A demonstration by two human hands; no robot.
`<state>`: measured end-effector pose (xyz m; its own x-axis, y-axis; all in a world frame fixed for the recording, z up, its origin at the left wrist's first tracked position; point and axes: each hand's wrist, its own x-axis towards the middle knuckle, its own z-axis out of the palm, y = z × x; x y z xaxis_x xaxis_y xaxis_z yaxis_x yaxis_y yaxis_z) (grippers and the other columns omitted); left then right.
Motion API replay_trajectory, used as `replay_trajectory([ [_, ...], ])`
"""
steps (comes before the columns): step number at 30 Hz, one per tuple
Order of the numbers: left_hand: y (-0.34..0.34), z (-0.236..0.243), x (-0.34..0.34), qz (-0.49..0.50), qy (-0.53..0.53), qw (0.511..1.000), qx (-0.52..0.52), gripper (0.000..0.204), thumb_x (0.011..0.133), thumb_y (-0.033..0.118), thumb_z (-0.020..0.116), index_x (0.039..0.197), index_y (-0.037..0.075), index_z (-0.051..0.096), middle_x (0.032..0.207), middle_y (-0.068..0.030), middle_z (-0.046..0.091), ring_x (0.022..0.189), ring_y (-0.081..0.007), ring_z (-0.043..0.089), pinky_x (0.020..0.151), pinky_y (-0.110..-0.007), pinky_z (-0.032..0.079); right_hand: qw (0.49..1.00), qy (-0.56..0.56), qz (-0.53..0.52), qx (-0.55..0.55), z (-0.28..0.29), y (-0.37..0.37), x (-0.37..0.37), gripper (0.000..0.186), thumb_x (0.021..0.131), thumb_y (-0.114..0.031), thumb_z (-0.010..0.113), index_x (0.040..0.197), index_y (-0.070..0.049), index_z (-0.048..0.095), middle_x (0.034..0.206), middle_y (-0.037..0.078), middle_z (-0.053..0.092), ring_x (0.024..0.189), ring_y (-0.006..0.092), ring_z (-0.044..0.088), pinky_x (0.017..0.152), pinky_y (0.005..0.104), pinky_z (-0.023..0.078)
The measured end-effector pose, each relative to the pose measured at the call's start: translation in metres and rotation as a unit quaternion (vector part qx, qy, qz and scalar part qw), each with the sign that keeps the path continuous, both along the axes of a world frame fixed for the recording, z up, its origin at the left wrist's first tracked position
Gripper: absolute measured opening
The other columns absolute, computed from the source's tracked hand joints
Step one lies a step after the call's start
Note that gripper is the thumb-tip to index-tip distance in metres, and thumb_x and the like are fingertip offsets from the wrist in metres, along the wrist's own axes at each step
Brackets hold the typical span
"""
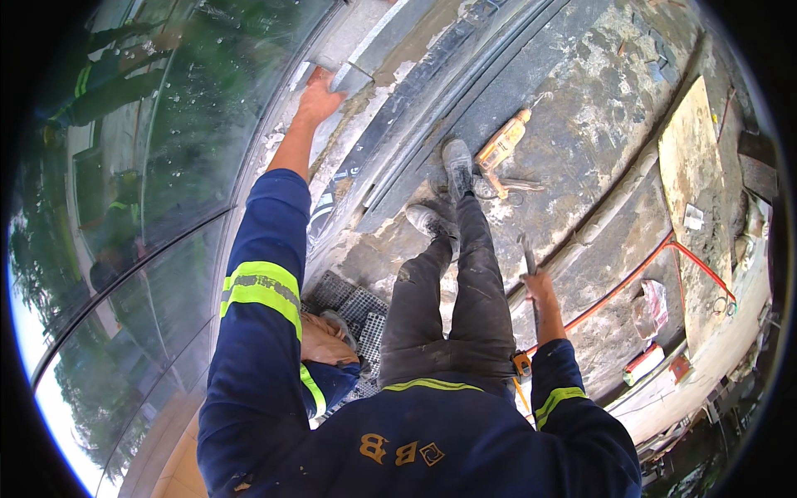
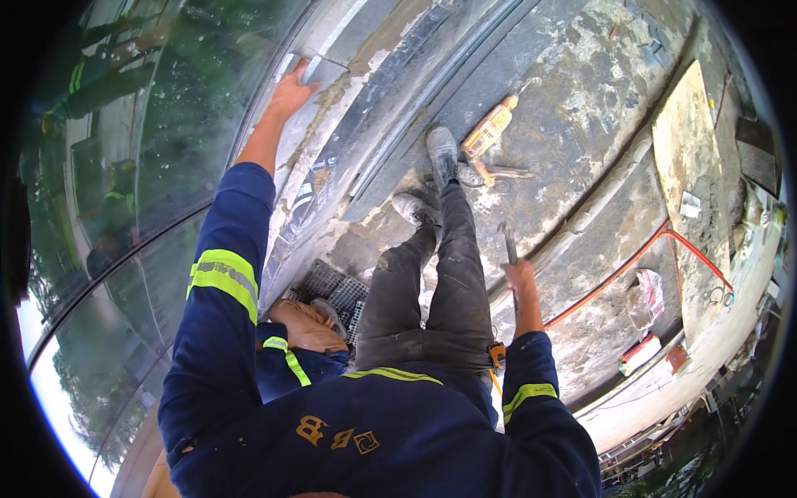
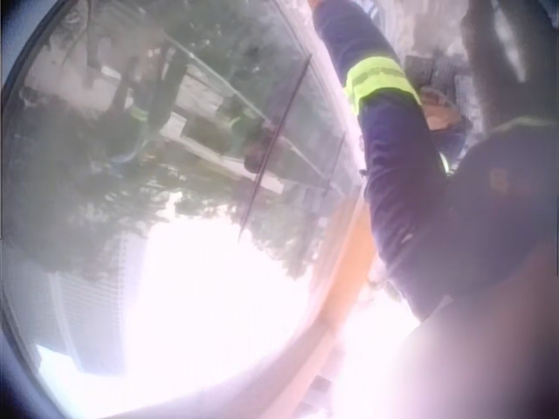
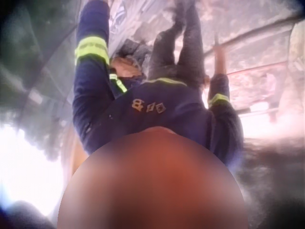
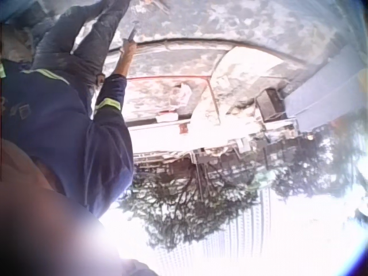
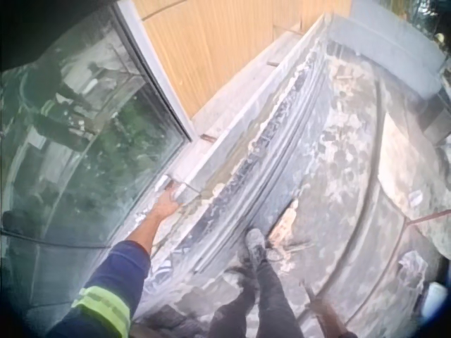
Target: The person scoops mortar with a trowel and applies it to a curved ledge, then places and adjusts rectangular tiles along the ledge. The person uses a hammer to tap tiles into position and a level to check alignment while a coworker assists nearby.
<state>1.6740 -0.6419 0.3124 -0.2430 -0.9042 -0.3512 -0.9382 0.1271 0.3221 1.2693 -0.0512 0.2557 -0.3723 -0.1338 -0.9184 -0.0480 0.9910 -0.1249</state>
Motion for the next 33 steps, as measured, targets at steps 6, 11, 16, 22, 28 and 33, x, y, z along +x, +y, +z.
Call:
replay_trajectory([
  [6, 0.034, 0.006, 0.043, 0.058, -0.123, 0.985, 0.105, 0.068, 0.088, 0.056, 0.075, 0.140, 0.012, 0.071, 0.134, -0.0250, 0.073, 0.127, -0.0377, 0.069, 0.110, -0.048, 0.053, 0.983, -0.104, -0.041, 0.147, -0.010, 0.118, 0.017, 0.030, 0.100, -0.019, 0.067, 0.082, 0.005, 0.067, 0.067, 0.013, 0.065, 0.053, 0.0258, 0.063, 0.049, 0.0437, 0.052],
  [11, 0.048, 0.002, 0.048, 0.106, -0.089, 0.987, 0.087, 0.064, 0.086, 0.058, 0.076, 0.139, 0.023, 0.073, 0.132, -0.0177, 0.076, 0.124, -0.0365, 0.071, 0.107, -0.047, 0.055, 0.981, -0.117, -0.017, 0.151, -0.014, 0.132, 0.014, 0.033, 0.100, -0.023, 0.069, 0.079, 0.002, 0.068, 0.066, 0.012, 0.065, 0.054, 0.0240, 0.063, 0.051, 0.0411, 0.050],
  [16, 0.052, 0.003, 0.049, 0.115, -0.086, 0.987, 0.075, 0.066, 0.087, 0.059, 0.075, 0.145, 0.028, 0.069, 0.135, -0.0177, 0.074, 0.127, -0.0360, 0.070, 0.107, -0.048, 0.054, 0.994, -0.020, 0.100, 0.033, -0.027, 0.069, -0.006, 0.038, 0.099, -0.030, 0.072, 0.077, 0.001, 0.068, 0.065, 0.012, 0.067, 0.054, 0.0262, 0.065, 0.051, 0.0429, 0.051],
  [22, 0.056, 0.009, 0.047, 0.125, -0.085, 0.985, 0.079, 0.063, 0.089, 0.060, 0.073, 0.144, 0.030, 0.069, 0.133, -0.0173, 0.075, 0.127, -0.0375, 0.069, 0.108, -0.048, 0.055, 0.994, -0.007, 0.084, -0.064, -0.057, -0.032, -0.024, 0.037, 0.098, -0.030, 0.071, 0.078, -0.001, 0.064, 0.065, 0.013, 0.066, 0.050, 0.0239, 0.061, 0.049, 0.0407, 0.050],
  [28, 0.057, 0.011, 0.037, 0.138, -0.127, 0.981, 0.059, 0.063, 0.086, 0.055, 0.079, 0.139, 0.022, 0.073, 0.129, -0.0203, 0.075, 0.123, -0.0382, 0.071, 0.106, -0.049, 0.056, 0.994, -0.076, 0.064, -0.054, -0.092, -0.136, -0.029, 0.036, 0.097, -0.029, 0.071, 0.074, -0.002, 0.068, 0.064, 0.011, 0.065, 0.050, 0.0241, 0.062, 0.048, 0.0423, 0.048],
  [33, 0.061, 0.013, 0.030, 0.139, -0.125, 0.982, 0.023, 0.062, 0.083, 0.050, 0.081, 0.136, 0.018, 0.075, 0.121, -0.0226, 0.078, 0.116, -0.0391, 0.074, 0.101, -0.050, 0.058, 0.994, -0.086, 0.027, -0.054, -0.133, -0.213, -0.045, 0.033, 0.099, -0.024, 0.068, 0.074, -0.002, 0.067, 0.064, 0.009, 0.064, 0.045, 0.0197, 0.056, 0.042, 0.0380, 0.041],
])
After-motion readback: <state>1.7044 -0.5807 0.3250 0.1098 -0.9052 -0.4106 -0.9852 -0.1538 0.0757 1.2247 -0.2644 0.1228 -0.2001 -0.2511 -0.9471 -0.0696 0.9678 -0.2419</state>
